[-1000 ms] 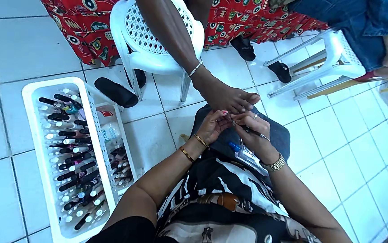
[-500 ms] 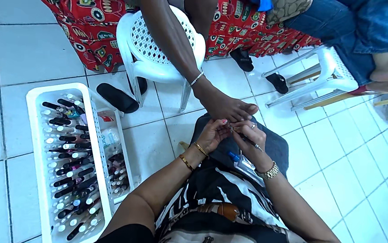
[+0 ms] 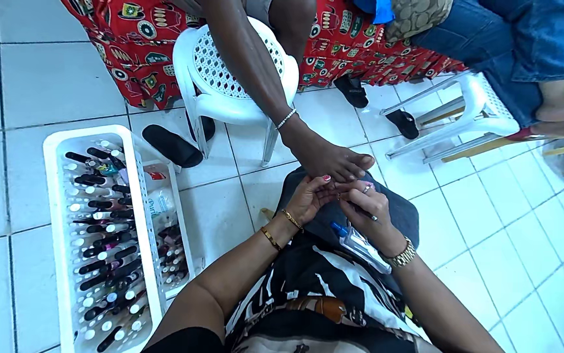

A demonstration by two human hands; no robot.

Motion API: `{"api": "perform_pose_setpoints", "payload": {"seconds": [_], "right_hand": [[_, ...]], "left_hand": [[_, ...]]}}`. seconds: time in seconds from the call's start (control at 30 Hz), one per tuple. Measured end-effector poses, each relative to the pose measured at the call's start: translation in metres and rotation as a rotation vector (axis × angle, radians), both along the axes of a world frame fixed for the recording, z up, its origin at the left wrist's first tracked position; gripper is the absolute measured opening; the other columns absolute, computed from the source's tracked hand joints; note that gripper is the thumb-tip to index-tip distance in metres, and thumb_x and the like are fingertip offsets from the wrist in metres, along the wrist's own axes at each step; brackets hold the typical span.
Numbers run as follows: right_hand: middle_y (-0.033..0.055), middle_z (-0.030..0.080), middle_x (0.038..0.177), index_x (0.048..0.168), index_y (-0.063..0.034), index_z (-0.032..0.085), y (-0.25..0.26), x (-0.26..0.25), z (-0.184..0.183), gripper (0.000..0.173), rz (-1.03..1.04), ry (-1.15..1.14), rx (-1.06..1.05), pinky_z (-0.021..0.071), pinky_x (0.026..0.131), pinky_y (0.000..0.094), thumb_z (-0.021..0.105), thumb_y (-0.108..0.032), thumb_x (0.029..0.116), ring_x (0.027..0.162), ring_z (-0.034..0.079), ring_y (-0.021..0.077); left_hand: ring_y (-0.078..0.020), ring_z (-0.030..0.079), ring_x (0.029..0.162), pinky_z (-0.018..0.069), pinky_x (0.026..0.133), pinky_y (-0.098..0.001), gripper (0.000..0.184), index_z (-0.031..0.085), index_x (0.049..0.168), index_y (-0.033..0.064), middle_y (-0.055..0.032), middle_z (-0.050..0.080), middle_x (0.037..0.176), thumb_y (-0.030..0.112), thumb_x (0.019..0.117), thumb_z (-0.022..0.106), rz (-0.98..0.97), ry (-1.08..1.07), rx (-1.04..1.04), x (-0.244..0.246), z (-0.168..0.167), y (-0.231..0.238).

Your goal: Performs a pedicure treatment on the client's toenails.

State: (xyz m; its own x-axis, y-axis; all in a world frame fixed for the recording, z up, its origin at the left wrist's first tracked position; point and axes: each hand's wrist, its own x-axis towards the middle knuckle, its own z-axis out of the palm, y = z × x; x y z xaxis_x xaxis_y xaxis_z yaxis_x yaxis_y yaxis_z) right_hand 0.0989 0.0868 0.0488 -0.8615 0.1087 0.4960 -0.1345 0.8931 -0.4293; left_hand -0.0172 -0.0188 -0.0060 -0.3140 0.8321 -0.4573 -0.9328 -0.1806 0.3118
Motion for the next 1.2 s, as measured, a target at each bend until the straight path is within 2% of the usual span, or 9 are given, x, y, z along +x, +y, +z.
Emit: {"api": "perform_pose_setpoints", "payload": {"seconds": [0.2, 0.37, 0.47, 0.67, 0.87, 0.93, 1.03, 1.1, 1.2], "right_hand": [[0.0158, 0.071, 0.09, 0.073, -0.0009, 0.064, 0.002, -0.002, -0.005, 0.016, -0.007, 0.015, 0.058, 0.0556, 0.07, 0.0269, 0.063, -0.004, 0.0885, 0.083, 0.069, 0.0195], [0.0161, 0.072, 0.091, 0.073, 0.0001, 0.065, 0.003, -0.003, 0.001, 0.015, 0.014, 0.007, 0.052, 0.0563, 0.072, 0.0256, 0.063, -0.003, 0.0881, 0.085, 0.07, 0.0188], [0.0161, 0.07, 0.088, 0.074, -0.0006, 0.065, 0.003, -0.006, -0.005, 0.016, 0.01, 0.026, 0.117, 0.0542, 0.064, 0.0291, 0.062, -0.004, 0.0897, 0.078, 0.068, 0.0211], [0.0161, 0.071, 0.09, 0.073, -0.001, 0.064, 0.003, -0.004, 0.005, 0.016, 0.019, -0.024, 0.11, 0.056, 0.068, 0.0296, 0.062, -0.005, 0.089, 0.083, 0.07, 0.0216], [0.0169, 0.071, 0.092, 0.075, -0.0017, 0.064, 0.008, 0.001, 0.006, 0.017, 0.079, -0.064, 0.17, 0.0557, 0.063, 0.0319, 0.059, -0.005, 0.091, 0.077, 0.069, 0.0227], [0.0151, 0.069, 0.087, 0.075, -0.0013, 0.064, 0.007, 0.005, 0.014, 0.017, 0.065, -0.09, 0.089, 0.0525, 0.063, 0.0282, 0.059, -0.005, 0.0905, 0.073, 0.065, 0.0188], [0.0047, 0.068, 0.084, 0.077, -0.0007, 0.067, -0.011, -0.004, 0.024, 0.009, 0.009, -0.177, -0.375, 0.0548, 0.071, 0.0202, 0.068, -0.007, 0.0842, 0.079, 0.065, 0.0053], [-0.003, 0.069, 0.079, 0.08, -0.0044, 0.069, -0.02, -0.025, 0.026, 0.003, -0.03, -0.315, -0.652, 0.0553, 0.067, 0.0213, 0.071, -0.003, 0.08, 0.073, 0.064, 0.0008], [-0.0007, 0.066, 0.079, 0.081, -0.0056, 0.064, -0.018, -0.055, 0.023, 0.007, -0.04, -0.192, -0.705, 0.0497, 0.058, 0.0203, 0.066, 0.001, 0.0834, 0.066, 0.059, 0.0034]], "left_hand": [[-0.0135, 0.067, 0.071, 0.0592, 0.07, -0.0288, 0.015, 0.051, 0.116, 0.0143, -0.0022, 0.064, 0.083, 0.009, 0.1021, 0.055, 0.001, 0.007, -0.006, 0.001, 0.0, 0.0], [-0.0133, 0.067, 0.071, 0.0593, 0.071, -0.0283, 0.016, 0.051, 0.116, 0.0138, -0.0021, 0.064, 0.083, 0.009, 0.1018, 0.056, 0.003, 0.016, -0.01, 0.001, 0.002, 0.001], [-0.0129, 0.067, 0.071, 0.0592, 0.07, -0.0281, 0.016, 0.051, 0.117, 0.0145, -0.0022, 0.064, 0.084, 0.009, 0.102, 0.056, 0.005, 0.011, -0.01, 0.001, 0.002, 0.0], [-0.0132, 0.068, 0.073, 0.0598, 0.072, -0.0288, 0.015, 0.051, 0.117, 0.0135, -0.0022, 0.065, 0.084, 0.01, 0.1028, 0.055, -0.006, 0.037, -0.013, 0.0, 0.004, 0.0], [-0.0153, 0.069, 0.073, 0.0602, 0.074, -0.0313, 0.015, 0.051, 0.117, 0.0129, -0.0031, 0.066, 0.083, 0.01, 0.1029, 0.054, -0.018, 0.043, -0.001, -0.001, 0.003, 0.0], [-0.0175, 0.069, 0.077, 0.0603, 0.078, -0.034, 0.014, 0.05, 0.118, 0.012, -0.0041, 0.065, 0.085, 0.011, 0.1039, 0.053, -0.028, 0.037, -0.003, -0.002, 0.002, 0.0], [-0.0163, 0.07, 0.079, 0.0603, 0.079, -0.0324, 0.017, 0.05, 0.121, 0.013, -0.0041, 0.066, 0.09, 0.012, 0.1045, 0.054, -0.021, 0.029, -0.009, -0.002, 0.002, 0.001], [-0.0129, 0.068, 0.085, 0.0577, 0.08, -0.0297, 0.019, 0.052, 0.124, 0.015, -0.0021, 0.067, 0.095, 0.015, 0.105, 0.053, -0.018, 0.059, 0.016, 0.0, -0.001, 0.001], [-0.0136, 0.068, 0.083, 0.0585, 0.081, -0.0312, 0.015, 0.053, 0.12, 0.0158, -0.0011, 0.067, 0.092, 0.017, 0.1087, 0.043, -0.004, 0.063, 0.037, 0.001, -0.002, 0.0]]}}
